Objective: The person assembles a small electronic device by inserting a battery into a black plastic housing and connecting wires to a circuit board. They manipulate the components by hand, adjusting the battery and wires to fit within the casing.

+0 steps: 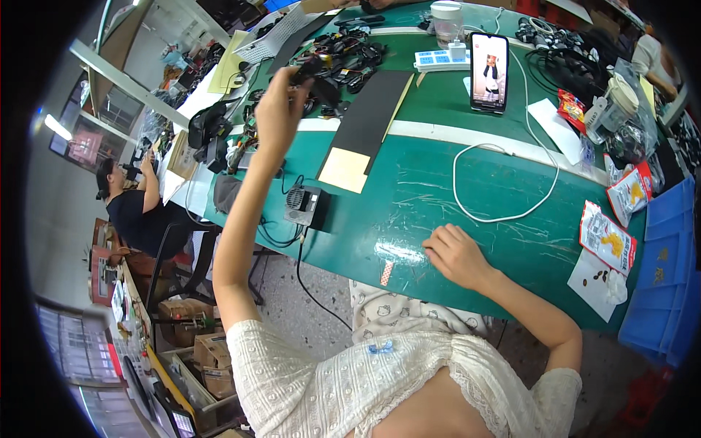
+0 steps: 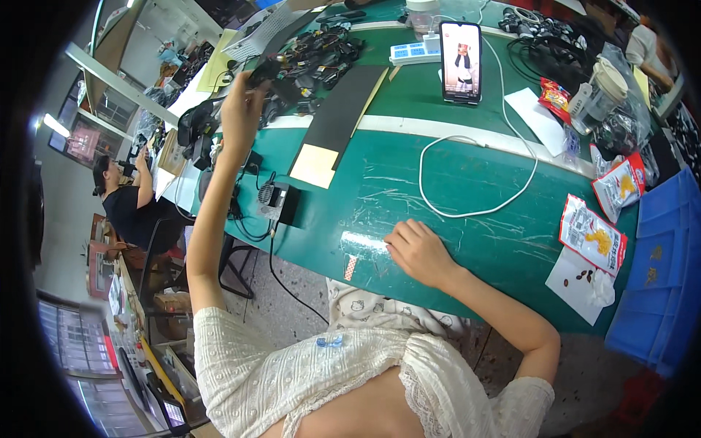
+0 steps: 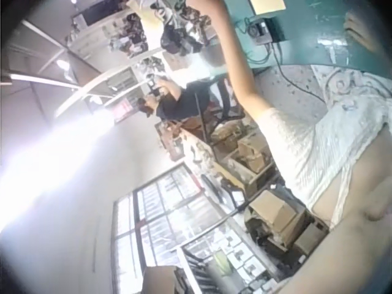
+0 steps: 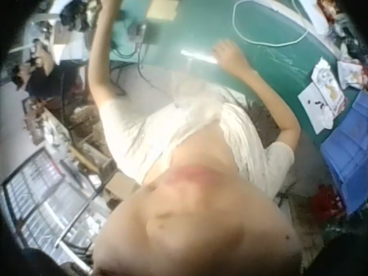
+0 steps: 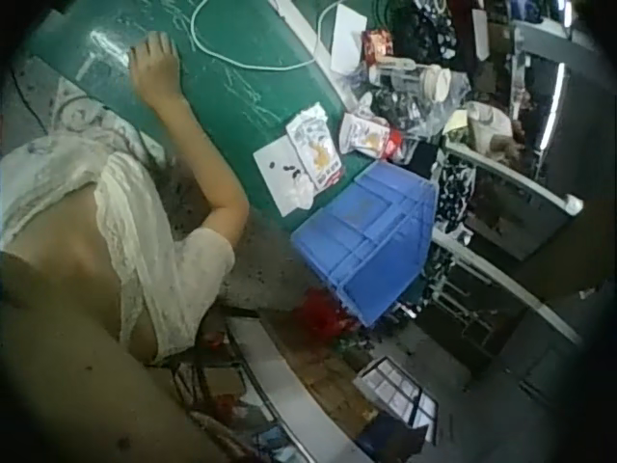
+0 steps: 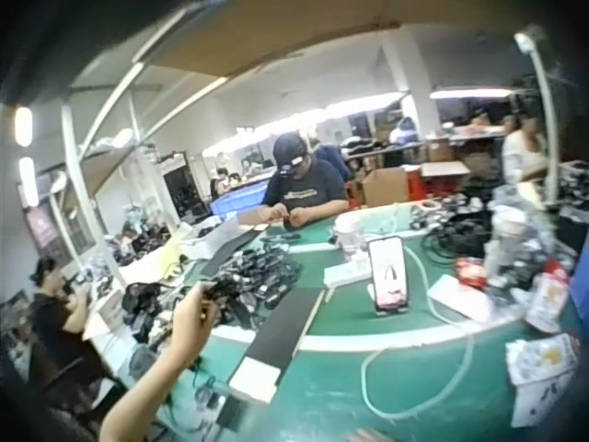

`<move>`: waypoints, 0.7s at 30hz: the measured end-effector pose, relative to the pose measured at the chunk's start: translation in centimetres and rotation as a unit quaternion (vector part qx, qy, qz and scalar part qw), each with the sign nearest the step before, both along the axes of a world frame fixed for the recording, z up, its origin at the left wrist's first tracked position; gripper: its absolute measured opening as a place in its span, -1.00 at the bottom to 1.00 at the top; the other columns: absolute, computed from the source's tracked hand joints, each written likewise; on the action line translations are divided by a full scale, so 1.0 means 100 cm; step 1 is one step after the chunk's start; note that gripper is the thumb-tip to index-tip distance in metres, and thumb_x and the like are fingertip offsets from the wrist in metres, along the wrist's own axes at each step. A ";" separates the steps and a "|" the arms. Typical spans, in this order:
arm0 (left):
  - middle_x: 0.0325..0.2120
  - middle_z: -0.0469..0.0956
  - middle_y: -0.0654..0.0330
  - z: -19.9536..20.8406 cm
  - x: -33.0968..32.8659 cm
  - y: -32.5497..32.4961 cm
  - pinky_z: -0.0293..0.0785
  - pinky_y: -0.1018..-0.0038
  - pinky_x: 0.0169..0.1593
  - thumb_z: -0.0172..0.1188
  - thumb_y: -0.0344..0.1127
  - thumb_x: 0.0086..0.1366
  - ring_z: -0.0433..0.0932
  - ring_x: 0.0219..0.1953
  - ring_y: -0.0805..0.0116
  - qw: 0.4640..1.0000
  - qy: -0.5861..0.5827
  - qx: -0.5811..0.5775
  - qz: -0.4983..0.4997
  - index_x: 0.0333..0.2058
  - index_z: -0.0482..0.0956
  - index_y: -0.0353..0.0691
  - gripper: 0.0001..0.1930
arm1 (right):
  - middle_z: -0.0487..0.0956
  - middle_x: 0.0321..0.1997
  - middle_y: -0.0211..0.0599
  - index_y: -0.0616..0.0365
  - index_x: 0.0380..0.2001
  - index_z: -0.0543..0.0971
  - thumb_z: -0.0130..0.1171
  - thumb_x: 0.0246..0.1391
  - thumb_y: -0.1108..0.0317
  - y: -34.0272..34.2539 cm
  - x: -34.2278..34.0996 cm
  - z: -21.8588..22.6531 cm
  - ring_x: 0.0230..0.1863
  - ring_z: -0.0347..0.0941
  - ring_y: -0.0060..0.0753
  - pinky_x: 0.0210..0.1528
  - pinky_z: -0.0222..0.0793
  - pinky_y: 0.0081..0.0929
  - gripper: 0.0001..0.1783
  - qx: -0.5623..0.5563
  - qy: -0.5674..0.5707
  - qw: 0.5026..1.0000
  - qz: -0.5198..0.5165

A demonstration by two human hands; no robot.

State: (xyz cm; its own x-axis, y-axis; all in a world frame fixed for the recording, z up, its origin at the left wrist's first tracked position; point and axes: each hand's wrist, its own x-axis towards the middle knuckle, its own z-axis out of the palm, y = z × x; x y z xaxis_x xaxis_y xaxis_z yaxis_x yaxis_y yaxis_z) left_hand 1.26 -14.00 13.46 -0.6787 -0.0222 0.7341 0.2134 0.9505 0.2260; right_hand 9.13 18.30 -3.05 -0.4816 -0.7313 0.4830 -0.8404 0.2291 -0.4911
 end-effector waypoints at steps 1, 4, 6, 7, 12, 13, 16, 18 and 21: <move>-0.35 0.57 0.11 -0.003 0.007 0.011 0.46 0.53 -0.38 0.15 -0.39 0.21 0.59 -0.40 0.47 0.996 -0.037 0.071 -0.041 -0.13 0.39 -0.25 -0.74 | 0.39 -0.41 -0.29 0.19 -0.37 0.49 0.13 -0.05 0.41 0.000 -0.001 0.001 -0.33 0.33 -0.26 -0.26 0.29 -0.37 -0.86 -0.019 -0.015 1.000 0.000; -0.35 0.57 0.11 -0.005 0.022 0.050 0.53 0.54 -0.32 0.09 -0.48 0.24 0.55 -0.37 0.49 0.947 -0.030 0.242 -0.209 -0.16 0.36 -0.37 -0.79 | 0.43 -0.44 -0.27 0.21 -0.33 0.48 0.11 0.02 0.41 0.002 -0.006 0.000 -0.39 0.37 -0.28 -0.32 0.32 -0.40 -0.86 -0.070 -0.122 0.990 -0.017; -0.28 0.55 0.14 -0.009 0.025 0.066 0.56 0.54 -0.32 0.06 -0.49 0.26 0.54 -0.30 0.48 0.909 -0.015 0.307 -0.283 -0.11 0.35 -0.37 -0.77 | 0.45 -0.44 -0.27 0.22 -0.30 0.48 0.08 0.07 0.40 0.008 -0.010 0.002 -0.41 0.40 -0.33 -0.33 0.33 -0.45 -0.86 -0.099 -0.193 0.976 -0.035; -0.23 0.52 0.15 -0.007 0.028 0.075 0.56 0.55 -0.33 0.03 -0.49 0.27 0.53 -0.25 0.47 0.892 -0.024 0.328 -0.310 -0.06 0.33 -0.35 -0.74 | 0.46 -0.43 -0.27 0.23 -0.28 0.47 0.07 0.09 0.40 0.010 -0.011 0.004 -0.41 0.41 -0.37 -0.33 0.34 -0.48 -0.85 -0.114 -0.222 0.967 -0.044; -0.16 0.49 0.16 -0.022 0.040 0.120 0.53 0.55 -0.30 0.00 -0.35 0.32 0.52 -0.16 0.43 0.784 -0.130 0.497 -0.348 -0.01 0.33 -0.29 -0.71 | 0.46 -0.36 -0.33 0.28 -0.17 0.42 0.00 0.19 0.36 0.011 -0.022 0.003 -0.37 0.40 -0.55 -0.26 0.36 -0.56 -0.78 -0.223 -0.318 0.921 -0.012; -0.16 0.49 0.16 -0.032 0.039 0.131 0.53 0.54 -0.29 -0.01 -0.32 0.33 0.52 -0.16 0.43 0.748 -0.147 0.541 -0.355 -0.01 0.33 -0.29 -0.71 | 0.46 -0.33 -0.31 0.28 -0.15 0.40 -0.03 0.21 0.33 0.012 -0.024 0.001 -0.37 0.40 -0.54 -0.25 0.36 -0.56 -0.76 -0.257 -0.364 0.895 0.005; -0.15 0.49 0.17 -0.070 0.037 0.157 0.45 0.50 -0.16 -0.05 -0.22 0.36 0.50 -0.16 0.43 0.648 -0.163 0.633 -0.391 -0.01 0.34 -0.29 -0.67 | 0.43 -0.20 -0.21 0.26 -0.03 0.29 -0.18 0.29 0.18 0.012 -0.028 -0.008 -0.32 0.45 -0.44 -0.19 0.41 -0.51 -0.63 -0.313 -0.451 0.833 0.066; -0.19 0.50 0.19 -0.091 0.032 0.172 0.38 0.46 -0.07 -0.09 -0.15 0.36 0.48 -0.16 0.40 0.569 -0.210 0.701 -0.374 -0.03 0.38 -0.25 -0.66 | 0.42 -0.20 -0.17 0.26 -0.02 0.25 -0.21 0.29 0.14 0.015 -0.029 -0.006 -0.28 0.48 -0.38 -0.18 0.43 -0.45 -0.61 -0.370 -0.497 0.782 0.071; -0.13 0.47 0.20 -0.106 0.028 0.190 0.29 0.42 -0.03 -0.08 -0.08 0.32 0.42 -0.08 0.33 0.441 -0.273 0.739 -0.431 0.06 0.31 -0.26 -0.54 | 0.40 -0.21 -0.08 0.27 -0.03 0.16 -0.22 0.28 0.08 0.016 -0.033 0.004 -0.28 0.52 -0.26 -0.21 0.47 -0.40 -0.56 -0.403 -0.527 0.745 0.070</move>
